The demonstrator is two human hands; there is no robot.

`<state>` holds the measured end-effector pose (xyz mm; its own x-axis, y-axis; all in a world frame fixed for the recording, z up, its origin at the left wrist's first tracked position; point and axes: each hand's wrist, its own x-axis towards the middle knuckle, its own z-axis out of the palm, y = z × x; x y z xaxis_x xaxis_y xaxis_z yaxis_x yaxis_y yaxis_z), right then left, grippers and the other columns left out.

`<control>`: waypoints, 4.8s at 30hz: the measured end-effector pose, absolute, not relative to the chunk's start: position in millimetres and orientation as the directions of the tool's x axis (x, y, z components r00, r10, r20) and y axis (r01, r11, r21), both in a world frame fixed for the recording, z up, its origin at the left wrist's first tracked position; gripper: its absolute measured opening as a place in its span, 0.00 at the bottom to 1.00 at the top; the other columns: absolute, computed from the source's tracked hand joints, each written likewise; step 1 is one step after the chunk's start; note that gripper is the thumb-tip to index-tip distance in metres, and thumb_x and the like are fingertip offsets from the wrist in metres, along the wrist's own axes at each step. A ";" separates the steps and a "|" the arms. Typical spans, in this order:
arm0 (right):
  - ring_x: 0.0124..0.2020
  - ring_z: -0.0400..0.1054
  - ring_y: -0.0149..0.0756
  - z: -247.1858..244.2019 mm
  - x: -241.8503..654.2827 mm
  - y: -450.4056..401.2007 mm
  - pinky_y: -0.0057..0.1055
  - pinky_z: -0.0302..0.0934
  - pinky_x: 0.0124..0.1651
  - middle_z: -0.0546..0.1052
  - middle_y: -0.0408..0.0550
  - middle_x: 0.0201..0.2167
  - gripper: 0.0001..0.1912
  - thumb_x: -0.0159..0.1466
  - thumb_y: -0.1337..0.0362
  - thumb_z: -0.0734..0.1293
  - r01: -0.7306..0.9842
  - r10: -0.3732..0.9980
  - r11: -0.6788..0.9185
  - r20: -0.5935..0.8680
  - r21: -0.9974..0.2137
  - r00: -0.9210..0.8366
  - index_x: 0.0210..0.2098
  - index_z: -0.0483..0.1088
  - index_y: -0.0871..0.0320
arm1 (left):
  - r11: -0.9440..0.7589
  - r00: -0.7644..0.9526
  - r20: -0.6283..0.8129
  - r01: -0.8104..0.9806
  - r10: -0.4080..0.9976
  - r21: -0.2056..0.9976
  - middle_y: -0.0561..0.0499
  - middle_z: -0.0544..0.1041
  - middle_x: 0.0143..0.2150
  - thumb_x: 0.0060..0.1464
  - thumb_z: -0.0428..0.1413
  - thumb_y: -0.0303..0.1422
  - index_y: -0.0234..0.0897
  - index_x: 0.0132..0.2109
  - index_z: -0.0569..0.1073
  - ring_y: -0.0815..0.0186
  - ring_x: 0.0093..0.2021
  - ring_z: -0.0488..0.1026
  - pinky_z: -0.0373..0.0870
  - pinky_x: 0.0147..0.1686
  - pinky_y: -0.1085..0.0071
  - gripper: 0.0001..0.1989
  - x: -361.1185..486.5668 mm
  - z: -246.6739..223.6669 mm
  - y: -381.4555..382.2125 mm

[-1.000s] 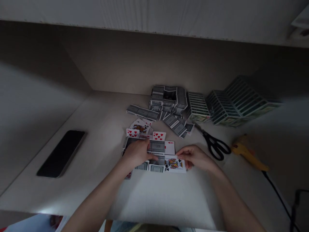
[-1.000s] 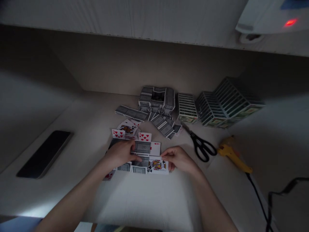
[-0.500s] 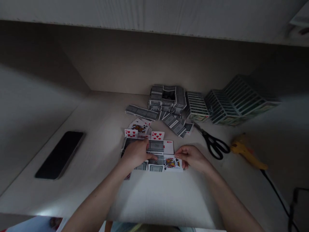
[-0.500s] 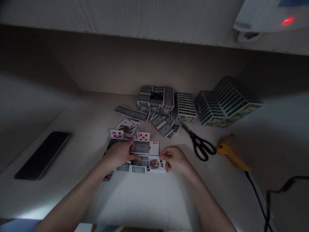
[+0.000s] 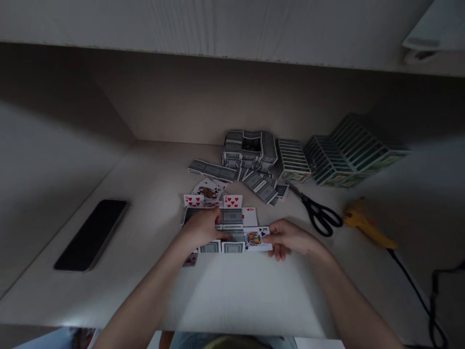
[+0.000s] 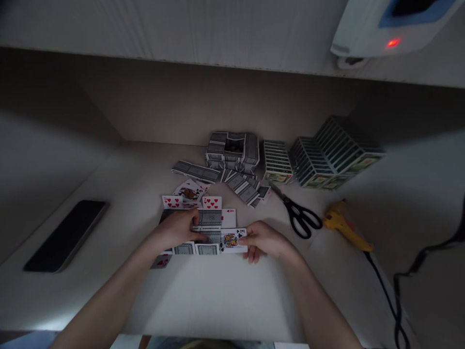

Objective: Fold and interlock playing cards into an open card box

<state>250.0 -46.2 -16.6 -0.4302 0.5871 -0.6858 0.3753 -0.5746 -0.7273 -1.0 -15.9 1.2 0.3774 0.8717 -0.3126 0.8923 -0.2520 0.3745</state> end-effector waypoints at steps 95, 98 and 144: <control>0.16 0.69 0.29 -16.6 244.8 -36.6 0.20 0.61 0.17 0.73 0.45 0.17 0.12 0.57 0.57 0.63 0.308 0.757 -0.559 -0.625 -0.770 -0.191 0.29 0.64 0.62 | -0.594 0.578 0.164 0.801 0.799 0.072 0.49 0.45 0.65 0.55 0.39 0.48 0.41 0.62 0.47 0.59 0.64 0.41 0.40 0.59 0.57 0.30 5.2 -29.1 -43.8; 0.19 0.70 0.30 -12.4 242.9 -42.1 0.21 0.63 0.19 0.74 0.46 0.19 0.13 0.57 0.58 0.62 0.279 0.702 -0.577 -0.640 -0.768 -0.312 0.33 0.64 0.63 | -0.650 0.637 0.147 0.757 0.756 0.066 0.50 0.45 0.65 0.55 0.40 0.47 0.42 0.62 0.47 0.60 0.64 0.40 0.39 0.60 0.57 0.30 0.0 -27.3 -38.6; 0.04 0.53 0.22 -19.2 225.3 -40.2 0.19 0.42 0.06 0.66 0.36 0.07 0.16 0.58 0.57 0.58 0.490 0.715 -0.519 -0.670 -0.701 -0.201 0.19 0.58 0.59 | -0.701 0.692 0.114 0.709 0.713 0.077 0.53 0.42 0.65 0.57 0.39 0.45 0.49 0.62 0.46 0.60 0.64 0.39 0.37 0.60 0.56 0.27 1.8 -24.1 -27.2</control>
<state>225.3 -40.2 -19.2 -0.2014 0.7147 -0.6698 0.4901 -0.5185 -0.7007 1.8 -27.2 -24.1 0.6922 0.7127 0.1136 0.7090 -0.7009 0.0770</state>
